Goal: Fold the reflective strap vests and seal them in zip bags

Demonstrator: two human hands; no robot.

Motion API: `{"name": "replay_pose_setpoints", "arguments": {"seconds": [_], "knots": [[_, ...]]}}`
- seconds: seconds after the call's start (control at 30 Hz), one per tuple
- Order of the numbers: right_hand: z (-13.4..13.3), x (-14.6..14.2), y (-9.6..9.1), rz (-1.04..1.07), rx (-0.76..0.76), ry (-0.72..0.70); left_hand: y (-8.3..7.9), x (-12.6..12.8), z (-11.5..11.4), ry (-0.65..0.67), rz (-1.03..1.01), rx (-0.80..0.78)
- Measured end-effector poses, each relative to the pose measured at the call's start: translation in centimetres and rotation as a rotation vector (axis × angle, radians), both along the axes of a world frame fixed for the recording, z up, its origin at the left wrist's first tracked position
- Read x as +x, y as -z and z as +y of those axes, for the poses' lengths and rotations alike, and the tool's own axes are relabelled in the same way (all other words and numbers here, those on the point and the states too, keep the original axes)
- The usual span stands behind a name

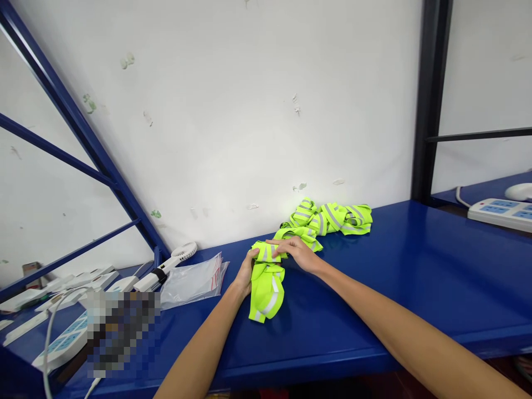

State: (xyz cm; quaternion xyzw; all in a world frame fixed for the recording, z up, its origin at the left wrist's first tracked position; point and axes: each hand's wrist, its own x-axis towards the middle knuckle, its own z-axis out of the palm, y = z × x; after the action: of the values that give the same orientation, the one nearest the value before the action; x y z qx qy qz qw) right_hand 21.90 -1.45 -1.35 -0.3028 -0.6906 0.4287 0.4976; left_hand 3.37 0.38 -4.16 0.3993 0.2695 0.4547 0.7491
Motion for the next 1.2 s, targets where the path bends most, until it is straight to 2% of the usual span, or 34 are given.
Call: {"name": "replay_pose_setpoints", "arguments": {"seconds": [0.17,0.27,0.33,0.4,0.47,0.53,0.57,0.7,0.87,0.97,1.07,1.2], "knots": [[0.2,-0.8,0.8,0.236,-0.094,0.077,0.7,0.1,0.3,-0.164,-0.065,0.082],[0.5,-1.4,1.8,0.214,-0.141,0.146,0.7,0.0,0.4,-0.184,-0.059,0.107],[0.6,-1.7,2.2,0.203,-0.23,0.181,0.6,-0.2,0.4,-0.192,-0.054,0.13],[0.7,-1.7,2.4,0.231,-0.374,0.125,0.4,-0.6,0.3,-0.184,-0.055,0.16],[0.6,-1.5,2.2,0.237,-0.504,-0.015,0.3,-0.9,0.2,-0.164,-0.048,0.188],[0.4,-1.2,1.9,0.205,-0.567,-0.12,0.2,-1.0,0.1,-0.153,-0.025,0.203],[0.4,-1.1,1.8,0.191,-0.568,-0.126,0.2,-0.9,0.1,-0.157,-0.005,0.198],[0.8,-1.2,2.1,0.155,-0.425,0.071,0.1,-0.4,0.4,-0.227,0.077,0.124],[1.2,-1.6,3.0,0.01,-0.012,0.288,0.3,-0.1,0.9,-0.241,0.074,0.098],[1.0,-1.6,3.1,-0.066,0.145,0.344,0.5,0.1,1.0,-0.191,0.054,0.097],[0.7,-1.4,2.8,-0.115,0.201,0.377,0.4,0.3,0.9,-0.141,0.046,0.068],[0.6,-1.3,2.5,-0.143,0.27,0.37,-0.3,0.0,0.7,0.051,-0.021,-0.044]]}}
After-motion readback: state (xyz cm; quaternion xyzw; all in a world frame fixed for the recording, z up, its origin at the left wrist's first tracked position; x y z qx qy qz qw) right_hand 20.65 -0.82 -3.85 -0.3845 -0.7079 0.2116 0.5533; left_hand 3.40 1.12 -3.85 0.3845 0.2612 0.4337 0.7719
